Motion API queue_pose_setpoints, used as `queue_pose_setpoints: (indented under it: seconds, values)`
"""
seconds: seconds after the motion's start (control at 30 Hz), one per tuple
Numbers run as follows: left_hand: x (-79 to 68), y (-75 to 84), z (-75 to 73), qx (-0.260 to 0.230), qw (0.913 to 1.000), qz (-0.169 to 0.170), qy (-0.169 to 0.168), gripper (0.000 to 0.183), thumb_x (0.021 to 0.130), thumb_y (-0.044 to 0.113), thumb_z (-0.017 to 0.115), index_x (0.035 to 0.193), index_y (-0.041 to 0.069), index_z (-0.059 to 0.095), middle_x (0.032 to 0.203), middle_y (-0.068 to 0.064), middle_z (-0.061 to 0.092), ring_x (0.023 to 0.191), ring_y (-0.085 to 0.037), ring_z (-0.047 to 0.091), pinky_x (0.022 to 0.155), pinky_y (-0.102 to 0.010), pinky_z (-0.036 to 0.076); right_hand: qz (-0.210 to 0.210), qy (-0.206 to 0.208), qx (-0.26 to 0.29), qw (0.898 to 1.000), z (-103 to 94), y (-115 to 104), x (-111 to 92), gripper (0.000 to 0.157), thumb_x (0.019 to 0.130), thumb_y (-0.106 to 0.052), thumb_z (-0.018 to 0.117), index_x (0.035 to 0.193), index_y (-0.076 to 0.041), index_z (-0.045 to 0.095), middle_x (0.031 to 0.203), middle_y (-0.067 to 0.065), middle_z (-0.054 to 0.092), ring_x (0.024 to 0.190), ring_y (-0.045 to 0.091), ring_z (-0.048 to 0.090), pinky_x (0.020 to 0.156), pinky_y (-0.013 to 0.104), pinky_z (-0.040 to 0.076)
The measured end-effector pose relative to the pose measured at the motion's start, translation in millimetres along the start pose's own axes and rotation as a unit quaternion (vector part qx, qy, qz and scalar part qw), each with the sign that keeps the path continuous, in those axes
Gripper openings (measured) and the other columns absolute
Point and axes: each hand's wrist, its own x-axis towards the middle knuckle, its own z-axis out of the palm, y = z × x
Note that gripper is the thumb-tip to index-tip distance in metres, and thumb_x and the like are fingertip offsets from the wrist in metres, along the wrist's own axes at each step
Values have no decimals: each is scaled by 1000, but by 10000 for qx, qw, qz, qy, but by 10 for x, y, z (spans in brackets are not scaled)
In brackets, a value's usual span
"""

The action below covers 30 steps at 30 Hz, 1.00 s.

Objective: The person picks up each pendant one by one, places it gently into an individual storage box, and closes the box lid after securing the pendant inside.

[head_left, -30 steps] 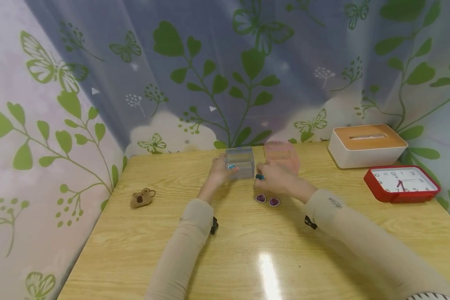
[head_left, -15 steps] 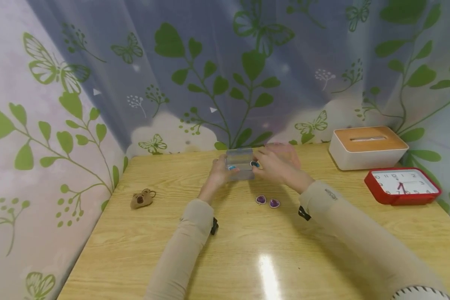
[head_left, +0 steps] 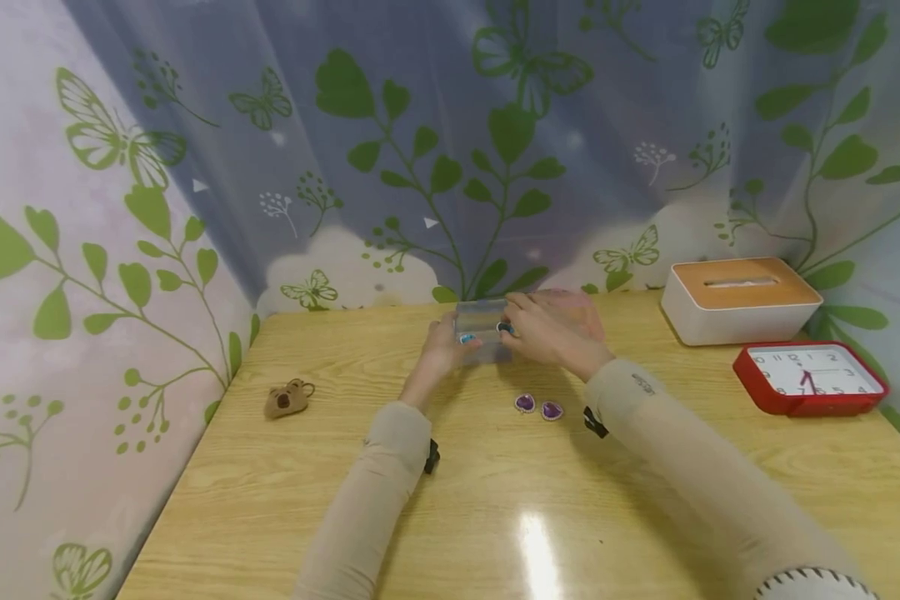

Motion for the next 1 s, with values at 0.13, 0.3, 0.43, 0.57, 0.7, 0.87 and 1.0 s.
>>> queue_pose_setpoints:
  seconds: [0.13,0.3,0.43,0.57,0.7,0.87,1.0]
  values:
    - [-7,-1,-10,66,10000,-9,0,79,103,27,70,165,6,27,165,-29,31,151,-47,41,126,-58,40,34,-168,-292,9994,10,-15,67,34,108,-35,57,126,-11,72,168,23,37,155,53,31,128,70,25]
    - [-13,3,-12,42,10000,-7,36,79,102,26,71,165,6,27,164,-30,32,150,-47,42,125,-58,40,23,-313,-394,9987,-12,-40,118,34,109,-36,56,128,-12,71,168,22,36,157,52,28,128,71,26]
    - [-4,0,-2,81,9999,1,81,79,102,26,70,165,5,28,163,-30,33,149,-47,44,124,-58,41,-56,-445,-421,9981,-52,-49,130,34,109,-34,56,131,-11,70,166,23,40,154,49,35,127,69,30]
    - [1,-6,9,81,9999,-6,79,78,102,25,71,165,6,28,163,-30,34,148,-48,45,124,-57,42,-27,-492,-319,9983,-76,-45,124,33,109,-32,59,130,-9,71,163,22,44,151,46,41,126,65,34]
    - [6,-5,7,85,9999,-11,65,79,102,26,71,165,6,28,164,-29,34,149,-47,44,124,-57,42,16,-558,-212,9982,-72,-49,126,29,106,-32,64,125,-11,74,160,18,49,148,43,45,126,59,37]
    - [2,-2,-7,104,9999,5,16,79,102,26,70,165,6,27,165,-29,32,150,-47,42,124,-58,41,75,-685,-181,9975,-58,-57,161,31,105,-33,65,127,-12,74,164,16,46,152,42,42,129,59,34]
    - [-1,-15,-10,71,10000,-7,2,79,102,27,70,165,5,27,166,-29,32,151,-47,41,125,-58,41,-67,-622,-77,9980,-51,-68,208,34,104,-29,68,132,-9,73,162,21,47,149,46,44,127,62,35]
